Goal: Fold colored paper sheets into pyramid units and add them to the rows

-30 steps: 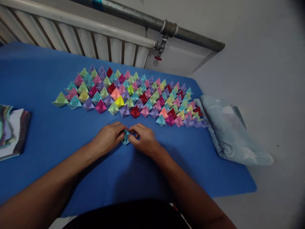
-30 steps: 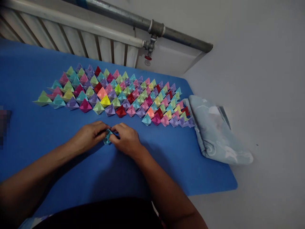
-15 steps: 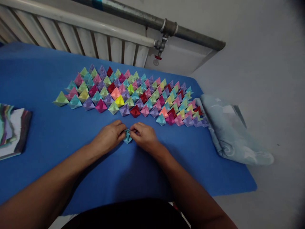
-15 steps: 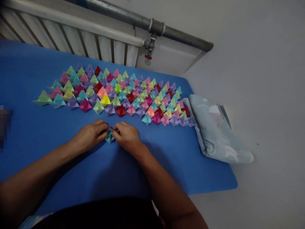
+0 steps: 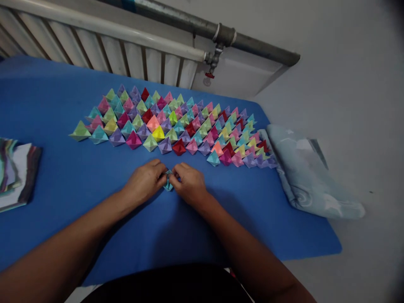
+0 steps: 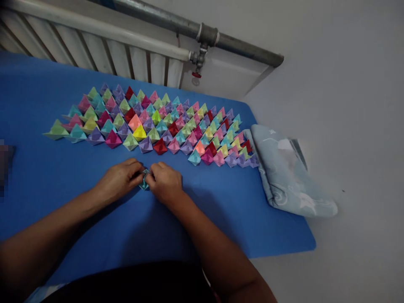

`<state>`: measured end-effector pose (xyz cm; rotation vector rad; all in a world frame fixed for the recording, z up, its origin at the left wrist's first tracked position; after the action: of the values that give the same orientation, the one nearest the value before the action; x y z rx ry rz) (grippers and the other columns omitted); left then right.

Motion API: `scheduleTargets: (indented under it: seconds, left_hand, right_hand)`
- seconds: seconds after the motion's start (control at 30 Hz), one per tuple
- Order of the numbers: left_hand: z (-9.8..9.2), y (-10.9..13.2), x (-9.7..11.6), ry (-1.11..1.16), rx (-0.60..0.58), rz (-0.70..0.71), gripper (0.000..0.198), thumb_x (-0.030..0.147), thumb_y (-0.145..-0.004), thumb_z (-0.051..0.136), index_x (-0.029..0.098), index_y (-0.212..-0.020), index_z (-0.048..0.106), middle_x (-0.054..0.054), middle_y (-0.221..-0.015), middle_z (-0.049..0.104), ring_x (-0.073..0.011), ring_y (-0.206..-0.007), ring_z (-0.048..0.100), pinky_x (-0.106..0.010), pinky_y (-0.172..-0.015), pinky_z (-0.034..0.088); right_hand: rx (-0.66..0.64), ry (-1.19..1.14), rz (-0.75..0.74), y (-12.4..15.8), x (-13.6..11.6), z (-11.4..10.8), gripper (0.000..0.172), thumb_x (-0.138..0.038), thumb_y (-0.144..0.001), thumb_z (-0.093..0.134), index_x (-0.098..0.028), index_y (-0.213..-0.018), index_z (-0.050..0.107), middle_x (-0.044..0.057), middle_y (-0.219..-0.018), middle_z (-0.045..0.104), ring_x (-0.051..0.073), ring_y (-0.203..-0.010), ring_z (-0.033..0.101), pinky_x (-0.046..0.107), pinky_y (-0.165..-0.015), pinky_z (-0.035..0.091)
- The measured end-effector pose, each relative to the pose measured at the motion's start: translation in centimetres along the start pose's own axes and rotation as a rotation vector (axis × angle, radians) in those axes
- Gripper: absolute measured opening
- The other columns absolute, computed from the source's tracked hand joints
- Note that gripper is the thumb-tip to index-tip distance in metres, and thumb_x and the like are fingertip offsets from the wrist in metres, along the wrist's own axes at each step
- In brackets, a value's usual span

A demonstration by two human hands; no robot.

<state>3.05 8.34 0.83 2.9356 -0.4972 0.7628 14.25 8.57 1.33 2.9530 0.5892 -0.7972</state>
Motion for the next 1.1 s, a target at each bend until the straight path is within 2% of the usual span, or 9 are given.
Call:
scheduleTargets:
  seconds: [0.13,0.33,0.47,0.63,0.73,0.8,0.93,1.1]
  left_hand:
    - [0.0,0.0,-0.3,-0.060,-0.028,-0.060,0.014,0.025,-0.084,0.052,0.019,-0.081,0.064,-0.004,-0.081,0.061,-0.0181,-0.073,0.057,-0.028,-0.063,0.040]
    - [-0.1,-0.3,-0.3,-0.064,-0.032,-0.134,0.010,0.025,-0.082,0.054,0.019,-0.081,0.062,-0.006,-0.083,0.061,-0.0207,-0.073,0.057,-0.031,-0.061,0.037]
    - [-0.2,-0.4,-0.3,-0.038,-0.036,-0.137,0.011,0.025,-0.081,0.053,0.021,-0.080,0.063,-0.004,-0.081,0.063,-0.0195,-0.071,0.058,-0.030,-0.061,0.038]
    - [-0.7,-0.3,-1.0,0.212,-0.032,-0.106,0.018,0.033,-0.076,0.057,0.020,-0.082,0.067,-0.002,-0.079,0.064,-0.0169,-0.067,0.058,-0.029,-0.063,0.043]
    - [-0.7,-0.1,-2.0,0.459,-0.080,-0.160,0.025,0.032,-0.071,0.056,0.019,-0.088,0.068,-0.002,-0.078,0.066,-0.0181,-0.069,0.061,-0.030,-0.064,0.047]
    - [-1.0,0.0,-2.6,0.547,-0.074,-0.202,0.027,0.031,-0.069,0.053,0.019,-0.088,0.068,-0.002,-0.075,0.066,-0.0181,-0.067,0.061,-0.030,-0.062,0.046]
    - [-2.0,0.3,-2.9,0.525,-0.034,-0.226,0.019,0.031,-0.068,0.053,0.020,-0.078,0.065,0.000,-0.065,0.062,-0.0168,-0.060,0.056,-0.029,-0.056,0.043]
    - [-2.1,0.9,-1.8,0.423,-0.165,-0.211,0.014,0.034,-0.068,0.055,0.022,-0.067,0.062,0.002,-0.058,0.058,-0.0159,-0.056,0.053,-0.027,-0.052,0.039]
  right_hand:
    - [-0.023,0.006,0.016,0.0,0.1,0.1,0.012,-0.023,-0.088,0.060,-0.019,-0.077,0.061,0.001,-0.079,0.061,0.014,-0.071,0.051,0.028,-0.061,0.028]
    - [0.022,0.038,-0.021,0.1,-0.3,-0.1,0.011,-0.023,-0.089,0.059,-0.021,-0.078,0.060,0.002,-0.080,0.061,0.015,-0.070,0.050,0.029,-0.059,0.025]
    - [-0.021,0.028,0.000,0.0,-0.3,0.0,0.011,-0.023,-0.089,0.059,-0.021,-0.078,0.060,0.001,-0.079,0.060,0.015,-0.070,0.051,0.029,-0.058,0.026]
    - [-0.026,-0.140,-0.018,0.1,0.3,-0.3,0.003,-0.020,-0.084,0.058,-0.021,-0.085,0.061,-0.001,-0.081,0.060,0.014,-0.071,0.053,0.025,-0.062,0.034]
    - [0.019,-0.325,-0.016,0.3,1.2,-0.9,0.015,-0.014,-0.079,0.054,-0.020,-0.090,0.061,-0.001,-0.081,0.061,0.012,-0.070,0.055,0.024,-0.065,0.040]
    - [0.078,-0.417,0.018,0.6,2.0,-1.4,0.015,-0.015,-0.079,0.050,-0.019,-0.088,0.060,-0.001,-0.079,0.060,0.012,-0.066,0.054,0.023,-0.063,0.042]
    - [0.146,-0.432,0.035,0.9,2.4,-2.0,0.008,-0.019,-0.079,0.051,-0.020,-0.079,0.059,-0.002,-0.072,0.056,0.011,-0.060,0.049,0.023,-0.060,0.040]
    - [0.077,-0.311,-0.108,1.2,0.4,-1.9,0.011,-0.014,-0.078,0.049,-0.020,-0.071,0.055,-0.002,-0.069,0.054,0.012,-0.064,0.050,0.024,-0.064,0.039]
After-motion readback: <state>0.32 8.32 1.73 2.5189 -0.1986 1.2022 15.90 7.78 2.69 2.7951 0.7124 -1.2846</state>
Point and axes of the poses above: each hand's wrist, its own y-axis away from the middle knuckle, its own z-axis out of the palm, x = y × z, the point moved 8 cm from there along -y, towards the middle knuckle
